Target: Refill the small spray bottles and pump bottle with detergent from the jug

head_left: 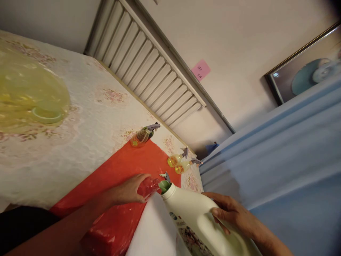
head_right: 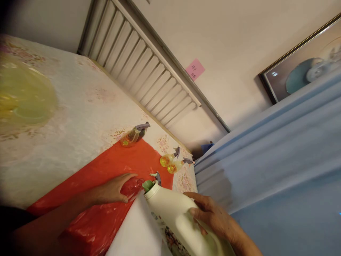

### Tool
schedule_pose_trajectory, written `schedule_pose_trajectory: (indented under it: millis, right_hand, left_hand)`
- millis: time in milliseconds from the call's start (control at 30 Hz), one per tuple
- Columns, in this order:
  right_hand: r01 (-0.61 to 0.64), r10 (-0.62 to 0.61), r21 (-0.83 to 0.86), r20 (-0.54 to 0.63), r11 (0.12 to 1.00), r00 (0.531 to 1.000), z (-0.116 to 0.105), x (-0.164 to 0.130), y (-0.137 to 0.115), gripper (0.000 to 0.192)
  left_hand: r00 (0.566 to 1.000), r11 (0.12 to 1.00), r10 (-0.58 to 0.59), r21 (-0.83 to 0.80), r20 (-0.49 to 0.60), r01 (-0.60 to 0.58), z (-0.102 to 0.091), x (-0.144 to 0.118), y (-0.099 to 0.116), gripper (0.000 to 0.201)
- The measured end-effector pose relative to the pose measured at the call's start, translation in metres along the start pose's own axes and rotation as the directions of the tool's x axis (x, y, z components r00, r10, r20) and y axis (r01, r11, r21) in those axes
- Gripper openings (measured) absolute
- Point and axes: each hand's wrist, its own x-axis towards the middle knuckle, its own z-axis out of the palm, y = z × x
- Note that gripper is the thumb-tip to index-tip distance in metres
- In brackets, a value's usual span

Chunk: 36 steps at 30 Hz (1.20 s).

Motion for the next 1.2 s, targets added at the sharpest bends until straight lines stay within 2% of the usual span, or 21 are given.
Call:
schedule_pose_trajectory:
  millis: [167,300,467,667,933,1067,1200]
  right_hand:
    - [0.011,-0.011,0.012,0.004,1.000,1.000,0.000,0.000,0.002,0.061]
    - [0.005,-0.003,0.059,-0.026,0.998,1.000,0.003,0.001,0.016,0.063]
    - [0.018,-0.008,0.152,-0.064,0.988,0.998,0.014,0.003,0.038,0.063]
    - [0.032,-0.014,0.235,-0.076,0.971,0.997,0.027,0.007,0.046,0.063]
    - [0.044,-0.030,0.152,-0.095,0.987,0.995,0.034,0.011,0.060,0.057]
    - [-0.027,0.036,0.046,-0.200,0.999,0.979,0.034,0.015,0.063,0.048]
    - [-0.116,0.087,-0.049,-0.401,0.992,0.912,0.027,0.023,0.057,0.021]
  left_hand:
    - [1.000,1.000,0.014,-0.019,-0.009,-0.014,-0.001,-0.001,0.001,0.076]
    - [1.000,1.000,-0.008,-0.006,-0.018,0.008,-0.001,-0.002,0.004,0.077]
    - [1.000,1.000,-0.014,0.009,-0.006,0.014,0.001,0.000,0.001,0.079]
    - [1.000,1.000,-0.015,-0.008,-0.014,0.015,0.004,0.003,-0.008,0.084]
    - [1.000,0.999,0.000,-0.034,-0.031,-0.001,0.005,0.002,-0.011,0.083]
    - [0.999,0.999,-0.003,-0.043,-0.033,0.002,0.003,0.000,-0.008,0.082]
    - [1.000,0.999,-0.019,-0.042,-0.022,0.018,0.001,-0.001,-0.002,0.082]
